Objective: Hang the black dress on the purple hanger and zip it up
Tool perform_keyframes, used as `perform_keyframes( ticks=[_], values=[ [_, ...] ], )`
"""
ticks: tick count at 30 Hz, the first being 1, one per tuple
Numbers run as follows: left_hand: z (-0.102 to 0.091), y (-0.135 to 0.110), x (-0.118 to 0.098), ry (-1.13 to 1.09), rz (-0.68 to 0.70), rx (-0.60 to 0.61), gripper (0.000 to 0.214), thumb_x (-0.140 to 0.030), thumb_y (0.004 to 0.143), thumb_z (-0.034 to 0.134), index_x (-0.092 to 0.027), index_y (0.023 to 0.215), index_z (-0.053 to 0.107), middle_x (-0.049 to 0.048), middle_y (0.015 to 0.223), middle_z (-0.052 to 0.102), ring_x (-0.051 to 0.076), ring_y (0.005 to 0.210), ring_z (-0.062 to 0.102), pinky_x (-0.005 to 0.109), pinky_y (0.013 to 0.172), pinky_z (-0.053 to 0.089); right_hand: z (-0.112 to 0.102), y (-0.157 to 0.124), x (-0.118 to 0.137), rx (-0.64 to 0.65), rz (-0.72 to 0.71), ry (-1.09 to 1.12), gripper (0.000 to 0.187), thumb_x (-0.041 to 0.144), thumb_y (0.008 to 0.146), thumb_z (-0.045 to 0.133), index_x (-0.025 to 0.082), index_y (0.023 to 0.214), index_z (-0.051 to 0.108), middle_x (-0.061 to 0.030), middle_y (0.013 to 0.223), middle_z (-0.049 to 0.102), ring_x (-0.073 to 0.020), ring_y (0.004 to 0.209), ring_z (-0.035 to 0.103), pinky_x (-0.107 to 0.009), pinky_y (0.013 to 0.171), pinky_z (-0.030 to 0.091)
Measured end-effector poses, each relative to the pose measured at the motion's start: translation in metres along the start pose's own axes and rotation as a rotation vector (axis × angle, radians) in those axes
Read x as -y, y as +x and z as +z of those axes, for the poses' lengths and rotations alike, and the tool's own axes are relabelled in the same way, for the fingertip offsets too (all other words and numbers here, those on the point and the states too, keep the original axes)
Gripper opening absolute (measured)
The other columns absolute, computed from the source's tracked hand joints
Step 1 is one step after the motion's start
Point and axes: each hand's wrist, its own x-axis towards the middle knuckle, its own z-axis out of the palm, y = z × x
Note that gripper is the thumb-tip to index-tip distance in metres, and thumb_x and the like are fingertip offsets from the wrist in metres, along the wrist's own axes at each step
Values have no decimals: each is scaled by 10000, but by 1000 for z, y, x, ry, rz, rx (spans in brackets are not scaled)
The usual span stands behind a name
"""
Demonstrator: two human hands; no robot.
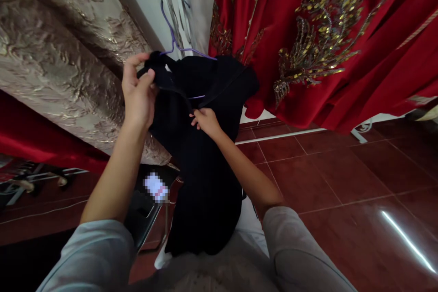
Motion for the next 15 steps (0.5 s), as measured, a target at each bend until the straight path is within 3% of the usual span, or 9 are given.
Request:
perform_keyframes(
  ticks=[2,5,6,8,11,15],
  values=[
    [1,-24,0,118,62,-70,425,-609,1009,515,-376,1356,439,54,1257,630,227,1070,690,378,907,574,6,-10,-8,-1,-12,93,288,267,985,565,154,735,652,-5,573,606,-76,422,471,-225,437,311],
    [4,-75,13,178,39,-205,311,-460,1050,463,-320,1326,439,77,1152,648,210,1028,687,372,914,571,10,-38,-21,-27,-102,176,358,402,938,642,168,668,614,12,539,542,-77,446,454,-225,456,332],
    [7,-95,19,157,5,-202,252,-390,1029,499,-296,1262,481,75,1093,650,206,998,682,362,897,570,10,-49,-25,-26,-131,182,391,475,916,660,172,671,621,19,531,521,-80,454,445,-230,466,339],
    [13,-133,31,114,-83,-45,186,-263,939,600,-259,1119,554,65,1001,652,208,950,670,363,887,563,11,-70,-34,-16,-174,178,453,592,878,666,181,689,645,29,522,484,-88,468,427,-242,486,344],
    [28,-176,39,82,-187,168,264,-170,871,635,-242,1123,600,77,1049,673,238,1027,669,410,955,543,13,-94,-42,-20,-207,186,492,633,868,657,193,649,628,33,508,439,-95,480,394,-256,510,328],
    [43,-193,33,81,-148,-3,342,-185,940,559,-271,1268,603,103,1196,660,263,1157,645,469,1040,508,14,-111,-36,58,-202,179,451,588,862,670,201,630,665,32,493,408,-103,478,354,-274,522,288]
  ],
)
